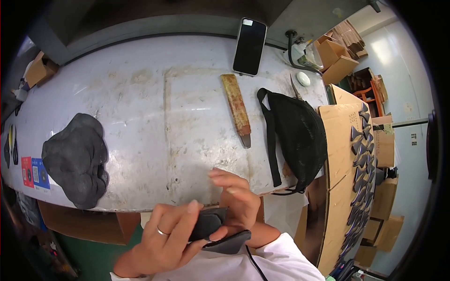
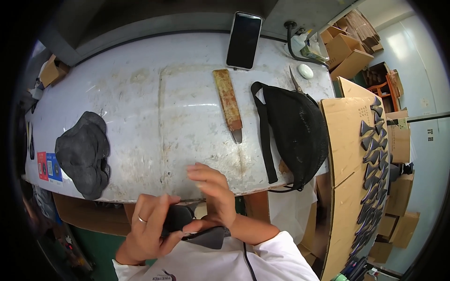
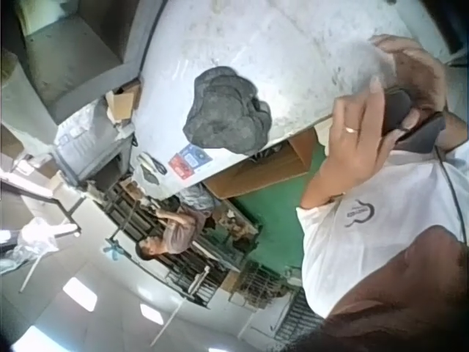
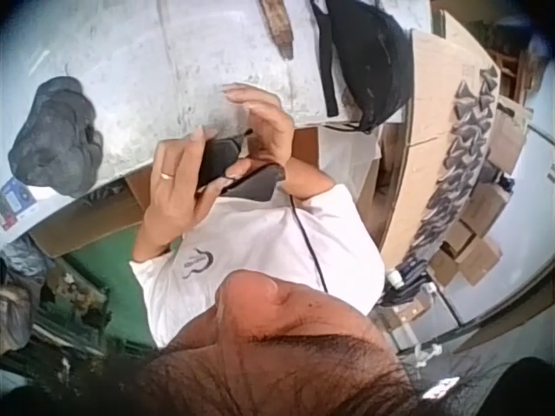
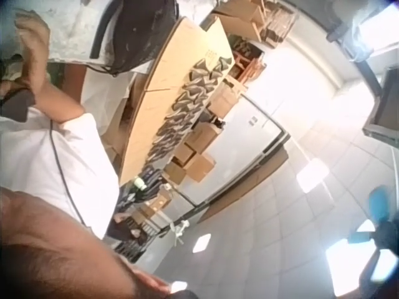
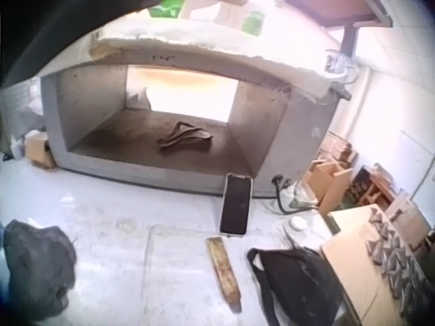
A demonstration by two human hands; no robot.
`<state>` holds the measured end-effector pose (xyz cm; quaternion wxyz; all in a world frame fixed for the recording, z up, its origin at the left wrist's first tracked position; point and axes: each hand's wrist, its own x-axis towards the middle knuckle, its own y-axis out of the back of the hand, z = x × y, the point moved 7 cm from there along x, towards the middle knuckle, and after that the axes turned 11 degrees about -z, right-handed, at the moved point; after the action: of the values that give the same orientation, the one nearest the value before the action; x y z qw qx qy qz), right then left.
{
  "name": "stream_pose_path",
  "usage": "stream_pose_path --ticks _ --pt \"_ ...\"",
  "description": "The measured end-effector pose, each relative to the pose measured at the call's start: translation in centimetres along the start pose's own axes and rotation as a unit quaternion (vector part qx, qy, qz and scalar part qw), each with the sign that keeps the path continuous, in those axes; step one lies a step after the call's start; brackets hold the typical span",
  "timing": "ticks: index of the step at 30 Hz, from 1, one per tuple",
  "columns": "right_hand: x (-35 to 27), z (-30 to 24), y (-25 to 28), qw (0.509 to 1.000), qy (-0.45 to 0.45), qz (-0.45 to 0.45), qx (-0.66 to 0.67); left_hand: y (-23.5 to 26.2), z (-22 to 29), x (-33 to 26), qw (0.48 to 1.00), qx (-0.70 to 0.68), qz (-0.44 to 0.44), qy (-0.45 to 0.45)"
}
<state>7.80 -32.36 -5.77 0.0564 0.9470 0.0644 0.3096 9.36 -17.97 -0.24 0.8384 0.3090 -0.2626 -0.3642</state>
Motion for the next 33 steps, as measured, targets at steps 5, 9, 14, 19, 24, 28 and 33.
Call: stream_pose_path --ticks 5,9,14,19,24,28,33 --pt "0.5 1.3 -0.2 0.998 -0.006 0.014 0.068 -0.6 -1.0 -0.7 0.986 -0.164 0.019 0.028" --pt "-1.8 2.4 1.1 0.974 -0.115 0.089 0.172 0.1 -2.7 -2.0 0.954 -0.258 0.137 0.068" --pt "-2.3 -0.3 1.0 0.981 -0.179 0.016 0.073 0.5 -4.7 -2.3 0.9 -0.389 0.159 0.115" --pt "-0.1 -2.3 0.6 0.996 -0.085 0.02 -0.003 1.3 -6.7 -2.4 0.927 -0.273 0.216 0.141" --pt "0.6 -3.3 -2.2 0.997 -0.006 -0.077 0.013 0.3 -3.6 -2.0 0.945 -0.193 0.265 0.011" --pt "0.0 -3.1 -1.6 0.998 0.033 -0.053 0.006 1.2 -4.4 -1.6 0.981 -0.16 0.095 0.061" --pt "-4.4 2.4 -0.7 0.856 -0.284 0.207 0.378 2.7 -6.8 -7.1 0.833 -0.292 0.442 0.157"
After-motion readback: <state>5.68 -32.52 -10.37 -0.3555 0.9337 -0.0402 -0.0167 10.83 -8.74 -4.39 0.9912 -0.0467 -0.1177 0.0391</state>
